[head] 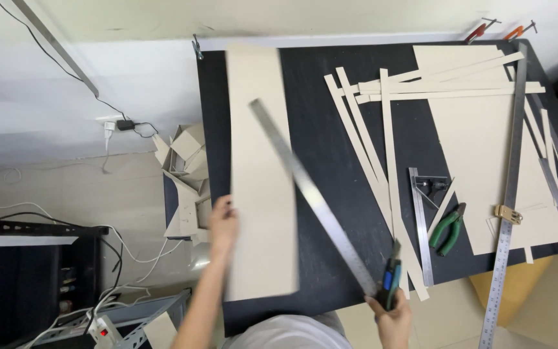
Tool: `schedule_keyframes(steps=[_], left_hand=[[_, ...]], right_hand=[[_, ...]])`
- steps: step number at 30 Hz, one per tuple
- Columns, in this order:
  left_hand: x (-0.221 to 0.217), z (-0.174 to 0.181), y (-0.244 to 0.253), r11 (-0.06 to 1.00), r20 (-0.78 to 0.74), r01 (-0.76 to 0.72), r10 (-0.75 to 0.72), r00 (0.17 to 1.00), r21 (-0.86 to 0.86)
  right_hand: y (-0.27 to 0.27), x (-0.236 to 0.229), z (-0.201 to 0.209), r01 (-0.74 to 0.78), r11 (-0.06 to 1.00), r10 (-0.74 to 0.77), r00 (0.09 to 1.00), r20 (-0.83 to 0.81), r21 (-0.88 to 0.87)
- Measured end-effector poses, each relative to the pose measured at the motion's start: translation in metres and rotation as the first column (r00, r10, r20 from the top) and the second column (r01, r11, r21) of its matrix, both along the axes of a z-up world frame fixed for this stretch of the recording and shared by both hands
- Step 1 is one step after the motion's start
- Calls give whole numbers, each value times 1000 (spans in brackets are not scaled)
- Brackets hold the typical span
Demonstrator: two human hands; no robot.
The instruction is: Cutting thin strips from a board using a metal ruler and a utility knife on a workbench.
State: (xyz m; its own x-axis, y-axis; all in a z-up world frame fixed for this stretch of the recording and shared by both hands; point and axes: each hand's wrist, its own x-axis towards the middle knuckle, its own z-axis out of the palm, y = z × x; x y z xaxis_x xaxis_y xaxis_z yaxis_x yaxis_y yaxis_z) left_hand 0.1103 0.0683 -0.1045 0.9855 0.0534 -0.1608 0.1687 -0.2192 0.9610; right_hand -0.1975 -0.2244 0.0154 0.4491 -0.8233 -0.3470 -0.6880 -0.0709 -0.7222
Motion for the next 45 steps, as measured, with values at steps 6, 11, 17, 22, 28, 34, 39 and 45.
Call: schedule_keyframes(steps=[6,11,17,22,28,34,39,45], left_hand=[[76,178,161,818,-86,340,-341,936,464],[180,265,136,400,-15,436,-723,691,806],[259,267,-32,59,-146,523,-928,342,850],[267,177,-136,175,134,253,-976,171,951],[200,47,-141,86,-143,364,-819,556,928],[155,28,-115,357,-59,430,-709,703,829],[132,0,-152,446,219,224,-743,633,867],[85,6,-224,286,189,372,-942,276,883]], right_hand=[[-29,-15,19,245,967,-230,958,172,-69],[-28,9,53,328,936,-302,935,185,-128],[-12,34,35,276,953,-229,927,298,-127],[41,81,70,284,950,-309,916,257,131],[43,96,36,109,977,-142,975,171,185],[39,147,-22,-57,991,38,988,152,123],[40,189,-13,-25,983,-1,991,137,183],[8,197,-15,24,996,-32,995,96,86]])
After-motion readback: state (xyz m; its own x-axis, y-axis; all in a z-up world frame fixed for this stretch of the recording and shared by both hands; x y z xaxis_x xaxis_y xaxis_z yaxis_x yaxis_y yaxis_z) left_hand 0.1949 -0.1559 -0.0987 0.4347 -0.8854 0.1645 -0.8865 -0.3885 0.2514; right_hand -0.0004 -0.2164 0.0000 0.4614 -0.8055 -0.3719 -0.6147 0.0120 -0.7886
